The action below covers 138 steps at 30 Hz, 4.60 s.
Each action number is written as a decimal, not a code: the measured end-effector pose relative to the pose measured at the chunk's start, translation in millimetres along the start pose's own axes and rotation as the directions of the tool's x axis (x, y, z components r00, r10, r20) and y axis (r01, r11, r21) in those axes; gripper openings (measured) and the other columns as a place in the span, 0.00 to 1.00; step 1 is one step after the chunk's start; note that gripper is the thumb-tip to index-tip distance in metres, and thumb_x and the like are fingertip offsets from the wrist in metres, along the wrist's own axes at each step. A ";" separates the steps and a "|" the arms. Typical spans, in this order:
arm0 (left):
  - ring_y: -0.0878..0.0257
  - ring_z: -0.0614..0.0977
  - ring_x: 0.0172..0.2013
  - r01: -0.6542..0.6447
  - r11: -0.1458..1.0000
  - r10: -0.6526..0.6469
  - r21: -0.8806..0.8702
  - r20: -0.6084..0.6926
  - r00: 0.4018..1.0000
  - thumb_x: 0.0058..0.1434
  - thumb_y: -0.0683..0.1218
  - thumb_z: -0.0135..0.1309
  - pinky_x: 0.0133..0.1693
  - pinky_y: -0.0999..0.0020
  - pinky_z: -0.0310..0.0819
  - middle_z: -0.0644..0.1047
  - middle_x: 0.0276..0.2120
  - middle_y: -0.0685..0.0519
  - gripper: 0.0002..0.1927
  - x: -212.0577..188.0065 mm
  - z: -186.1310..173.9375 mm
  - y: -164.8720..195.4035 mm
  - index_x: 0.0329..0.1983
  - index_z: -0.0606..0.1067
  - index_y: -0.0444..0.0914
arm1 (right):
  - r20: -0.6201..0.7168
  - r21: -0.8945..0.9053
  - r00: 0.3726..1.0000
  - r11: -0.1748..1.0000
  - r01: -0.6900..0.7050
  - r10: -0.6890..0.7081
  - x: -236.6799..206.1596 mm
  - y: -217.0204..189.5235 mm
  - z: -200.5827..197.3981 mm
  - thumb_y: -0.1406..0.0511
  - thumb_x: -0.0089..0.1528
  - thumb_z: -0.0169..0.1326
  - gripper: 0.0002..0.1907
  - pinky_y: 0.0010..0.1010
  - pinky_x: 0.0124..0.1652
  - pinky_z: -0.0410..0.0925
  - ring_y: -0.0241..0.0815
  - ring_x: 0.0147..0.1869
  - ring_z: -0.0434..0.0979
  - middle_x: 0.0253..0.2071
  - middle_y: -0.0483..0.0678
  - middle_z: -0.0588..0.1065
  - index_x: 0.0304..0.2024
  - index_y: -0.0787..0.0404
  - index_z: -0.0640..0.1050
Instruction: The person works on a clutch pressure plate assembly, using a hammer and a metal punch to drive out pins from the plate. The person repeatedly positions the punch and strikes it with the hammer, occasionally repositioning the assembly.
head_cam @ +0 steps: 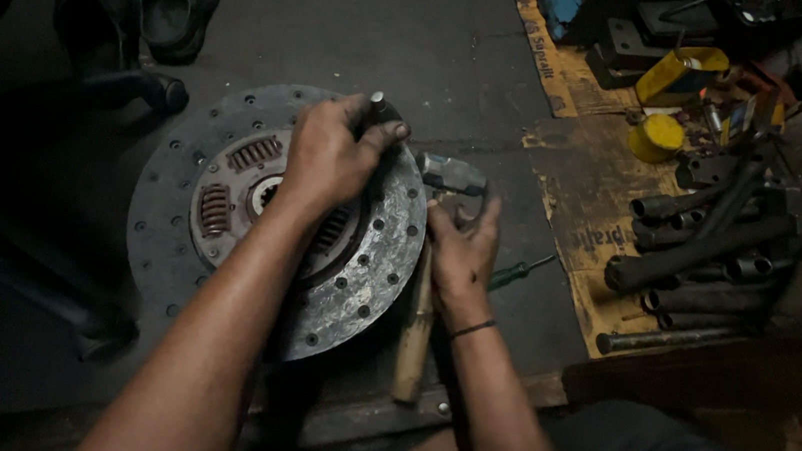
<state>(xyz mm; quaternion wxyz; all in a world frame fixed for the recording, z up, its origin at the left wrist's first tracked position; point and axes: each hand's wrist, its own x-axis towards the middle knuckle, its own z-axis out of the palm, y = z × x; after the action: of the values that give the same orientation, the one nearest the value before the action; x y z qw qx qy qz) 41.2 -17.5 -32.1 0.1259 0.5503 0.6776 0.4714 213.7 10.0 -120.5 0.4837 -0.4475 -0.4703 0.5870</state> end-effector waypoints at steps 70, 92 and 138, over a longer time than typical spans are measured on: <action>0.38 0.82 0.35 -0.131 0.978 0.145 0.163 -0.077 0.986 0.57 0.46 0.60 0.40 0.47 0.75 0.80 0.30 0.35 0.12 -0.6 3.8 27.5 0.42 0.81 0.36 | 0.738 -0.671 0.582 -0.470 0.574 -0.342 26.5 -298.0 12.3 0.71 0.66 0.50 0.25 0.34 0.15 0.67 0.44 0.18 0.70 0.23 0.49 0.71 0.66 0.62 0.66; 0.38 0.79 0.42 -0.243 0.937 0.275 0.249 -0.099 0.956 0.56 0.45 0.59 0.48 0.47 0.73 0.80 0.34 0.37 0.12 0.9 5.9 25.5 0.42 0.80 0.36 | 0.683 -0.660 0.571 -0.049 0.750 -0.455 14.5 -219.7 8.9 0.65 0.72 0.49 0.41 0.44 0.22 0.71 0.53 0.26 0.79 0.33 0.58 0.79 0.75 0.57 0.37; 0.39 0.79 0.39 -0.266 0.916 0.326 0.301 -0.173 0.929 0.55 0.45 0.62 0.46 0.47 0.73 0.79 0.31 0.36 0.14 -0.3 1.7 30.8 0.43 0.81 0.35 | 0.675 -0.683 0.413 -0.306 0.663 -0.611 49.0 -300.2 -20.0 0.65 0.72 0.47 0.30 0.42 0.20 0.70 0.51 0.23 0.76 0.27 0.57 0.76 0.75 0.64 0.58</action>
<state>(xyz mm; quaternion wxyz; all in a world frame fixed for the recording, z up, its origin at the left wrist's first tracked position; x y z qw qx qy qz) 61.8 -18.4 -9.2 -0.0999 0.6034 0.6539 0.4454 271.0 87.7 168.7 0.3233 -0.2864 -0.8819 -0.1889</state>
